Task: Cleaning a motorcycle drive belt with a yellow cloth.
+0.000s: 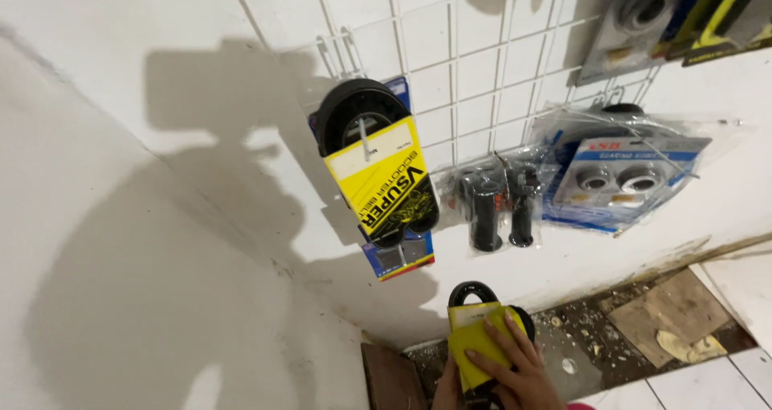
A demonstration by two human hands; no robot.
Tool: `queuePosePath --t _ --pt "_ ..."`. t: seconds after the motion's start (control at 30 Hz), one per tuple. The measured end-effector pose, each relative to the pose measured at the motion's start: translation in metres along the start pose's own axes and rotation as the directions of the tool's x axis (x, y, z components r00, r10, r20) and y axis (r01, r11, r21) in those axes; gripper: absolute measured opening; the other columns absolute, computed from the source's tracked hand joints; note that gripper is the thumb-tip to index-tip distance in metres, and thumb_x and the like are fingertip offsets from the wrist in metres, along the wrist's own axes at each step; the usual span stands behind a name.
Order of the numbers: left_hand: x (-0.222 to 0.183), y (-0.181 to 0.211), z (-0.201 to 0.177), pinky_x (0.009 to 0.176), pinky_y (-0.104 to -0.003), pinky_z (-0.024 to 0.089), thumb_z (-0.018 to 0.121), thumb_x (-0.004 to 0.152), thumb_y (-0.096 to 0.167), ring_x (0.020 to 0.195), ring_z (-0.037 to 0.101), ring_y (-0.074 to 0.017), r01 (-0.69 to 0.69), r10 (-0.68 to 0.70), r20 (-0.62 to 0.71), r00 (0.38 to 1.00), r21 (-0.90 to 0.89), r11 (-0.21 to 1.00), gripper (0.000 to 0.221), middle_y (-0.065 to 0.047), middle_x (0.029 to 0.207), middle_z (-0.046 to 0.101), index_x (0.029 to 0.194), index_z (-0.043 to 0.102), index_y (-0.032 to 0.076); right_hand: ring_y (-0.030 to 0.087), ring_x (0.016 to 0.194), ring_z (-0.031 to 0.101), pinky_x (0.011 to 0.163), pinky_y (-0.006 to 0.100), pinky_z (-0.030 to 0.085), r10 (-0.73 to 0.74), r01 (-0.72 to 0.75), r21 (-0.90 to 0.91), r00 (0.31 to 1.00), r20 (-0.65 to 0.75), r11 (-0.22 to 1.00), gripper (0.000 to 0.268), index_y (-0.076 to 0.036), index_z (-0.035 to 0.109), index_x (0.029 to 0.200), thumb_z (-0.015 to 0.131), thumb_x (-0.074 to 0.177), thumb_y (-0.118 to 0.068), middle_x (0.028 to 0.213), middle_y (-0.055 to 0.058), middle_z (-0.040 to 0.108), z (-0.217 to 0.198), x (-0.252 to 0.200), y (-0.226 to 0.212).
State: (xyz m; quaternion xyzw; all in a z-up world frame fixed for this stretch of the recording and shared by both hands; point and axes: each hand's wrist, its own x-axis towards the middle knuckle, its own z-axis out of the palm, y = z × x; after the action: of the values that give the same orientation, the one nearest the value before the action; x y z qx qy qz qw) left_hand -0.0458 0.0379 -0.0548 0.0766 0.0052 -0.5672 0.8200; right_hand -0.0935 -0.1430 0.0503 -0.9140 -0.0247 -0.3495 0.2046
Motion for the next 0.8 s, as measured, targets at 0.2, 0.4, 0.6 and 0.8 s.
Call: queuePosePath --t 0.2,0.4,0.6,0.8 --pt "0.048 0.024 0.066 0.112 -0.048 0.046 0.028 0.105 0.056 0.139 0.053 -0.0314 0.121 -0.122 -0.014 0.992 -0.038 0.992 0.068 -0.013 0.157 0.048 0.160 0.037 0.018 0.045 0.153 0.024 0.116 0.058 0.025 0.111 -0.111 0.134 0.994 0.009 0.985 0.057 -0.028 0.068 0.132 0.065 0.078 -0.011 0.159 0.013 0.042 -0.017 -0.009 -0.005" --pt "0.046 0.031 0.089 0.105 -0.051 0.054 0.030 0.104 0.058 0.135 0.059 -0.0273 0.199 -0.182 -0.128 0.975 0.142 0.970 0.066 -0.008 0.150 0.057 0.157 0.043 0.021 0.043 0.152 0.024 0.112 0.058 0.023 0.182 -0.176 0.114 0.982 -0.041 0.978 0.075 -0.014 0.052 0.143 0.073 0.073 -0.026 0.157 0.012 0.042 -0.025 -0.009 -0.011" --pt "0.052 0.032 0.076 0.116 -0.048 0.051 0.032 0.113 0.056 0.143 0.057 -0.0280 0.140 -0.126 -0.079 0.989 0.203 0.969 0.068 -0.011 0.160 0.055 0.168 0.041 0.016 0.040 0.152 0.025 0.109 0.055 0.027 0.215 -0.213 0.045 0.976 -0.022 0.976 0.073 -0.016 0.053 0.143 0.070 0.072 -0.017 0.157 0.011 0.043 -0.029 -0.004 -0.010" --pt "0.043 0.039 0.111 0.097 -0.055 0.053 0.031 0.103 0.063 0.134 0.060 -0.0276 0.231 -0.206 -0.120 0.971 0.254 0.939 0.069 -0.007 0.151 0.057 0.159 0.042 0.024 0.040 0.153 0.023 0.113 0.057 0.024 0.242 -0.242 0.052 0.970 0.000 0.969 0.075 -0.018 0.054 0.142 0.067 0.069 -0.012 0.157 0.009 0.043 -0.023 -0.005 -0.013"
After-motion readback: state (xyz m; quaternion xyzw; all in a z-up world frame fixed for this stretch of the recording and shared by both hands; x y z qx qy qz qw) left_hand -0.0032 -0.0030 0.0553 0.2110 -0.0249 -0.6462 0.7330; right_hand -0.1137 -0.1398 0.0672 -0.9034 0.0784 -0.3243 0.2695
